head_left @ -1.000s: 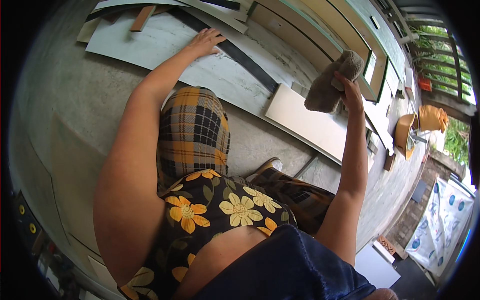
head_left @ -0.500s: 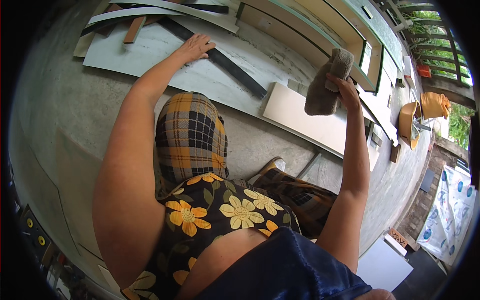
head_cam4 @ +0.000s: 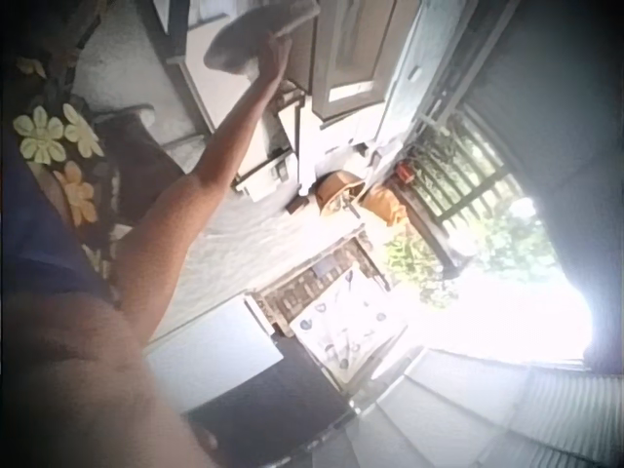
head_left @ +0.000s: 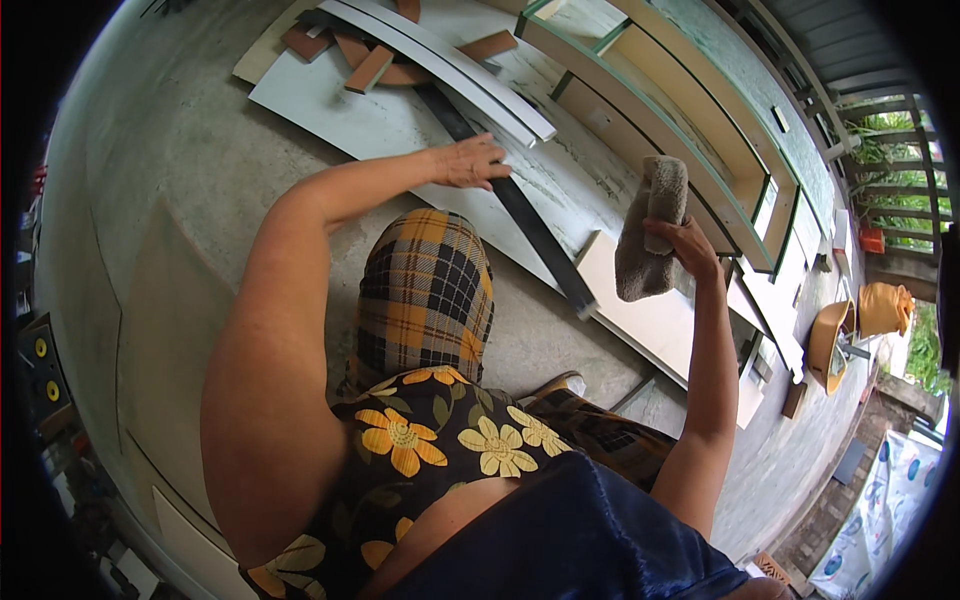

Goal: The recorder wipes and cleans wooden furniture components with a cloth.

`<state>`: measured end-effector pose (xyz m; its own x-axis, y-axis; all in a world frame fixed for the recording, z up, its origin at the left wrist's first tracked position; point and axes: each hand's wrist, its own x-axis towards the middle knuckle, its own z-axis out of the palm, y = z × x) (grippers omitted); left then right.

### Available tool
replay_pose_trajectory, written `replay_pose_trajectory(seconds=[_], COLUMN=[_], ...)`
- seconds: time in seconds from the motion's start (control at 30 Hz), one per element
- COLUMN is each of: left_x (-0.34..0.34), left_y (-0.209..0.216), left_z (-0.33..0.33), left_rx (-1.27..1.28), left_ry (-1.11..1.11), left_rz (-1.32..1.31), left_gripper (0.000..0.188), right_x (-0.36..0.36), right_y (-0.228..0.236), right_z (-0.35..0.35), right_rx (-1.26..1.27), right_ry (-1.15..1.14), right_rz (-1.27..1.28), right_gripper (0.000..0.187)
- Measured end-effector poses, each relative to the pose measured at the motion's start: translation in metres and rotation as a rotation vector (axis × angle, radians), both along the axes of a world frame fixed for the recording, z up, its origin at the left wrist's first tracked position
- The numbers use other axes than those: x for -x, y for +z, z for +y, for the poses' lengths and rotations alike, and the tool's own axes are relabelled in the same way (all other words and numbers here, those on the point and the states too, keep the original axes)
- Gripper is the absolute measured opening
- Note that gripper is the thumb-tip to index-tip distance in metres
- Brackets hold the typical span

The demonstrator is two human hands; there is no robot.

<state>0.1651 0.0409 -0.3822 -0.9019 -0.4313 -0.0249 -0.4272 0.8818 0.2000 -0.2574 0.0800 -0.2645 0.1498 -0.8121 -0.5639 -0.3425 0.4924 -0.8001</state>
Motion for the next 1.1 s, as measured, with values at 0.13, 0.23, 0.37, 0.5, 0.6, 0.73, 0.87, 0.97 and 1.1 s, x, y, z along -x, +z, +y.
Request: replay_pose_trajectory(seconds=[0.13,0.23,0.37,0.5,0.6,0.73,0.87,0.97,1.1], left_x=[0.037,0.057,0.059,0.065,0.071,0.066,0.065,0.058,0.043], left_y=[0.017,0.038,0.062,0.076,0.082,0.080,0.089,0.107,0.144], left_z=[0.012,0.000,-0.017,-0.042,-0.057,-0.062,-0.051,-0.049,-0.070], left_rx=[0.116,0.015,0.084,0.093,0.131,0.200,0.196,0.169,0.081], left_ry=[-0.018,0.024,0.101,0.161,0.173,0.234,0.153,0.114,0.170], left_rz=[0.231,0.261,0.345,0.389,0.421,0.429,0.415,0.445,0.572], left_gripper=[0.050,0.049,0.042,0.035,0.035,0.034,0.036,0.033,0.030], right_x=[-0.005,0.008,0.022,0.047,0.063,0.051,0.063,0.054,0.042], right_y=[0.007,0.016,0.037,0.038,0.024,0.032,0.024,0.030,0.036], right_z=[-0.011,-0.012,-0.014,0.007,-0.010,-0.010,-0.010,-0.009,-0.012], right_rx=[0.064,0.105,0.059,0.406,0.088,0.121,0.133,0.131,0.130], right_ry=[0.087,0.008,-0.084,0.099,-0.183,-0.172,-0.199,-0.185,-0.155], right_rz=[-0.032,-0.042,0.005,-0.244,-0.108,-0.157,-0.132,-0.151,-0.161], right_gripper=[0.051,0.054,0.056,0.053,0.051,0.050,0.049,0.048,0.047])
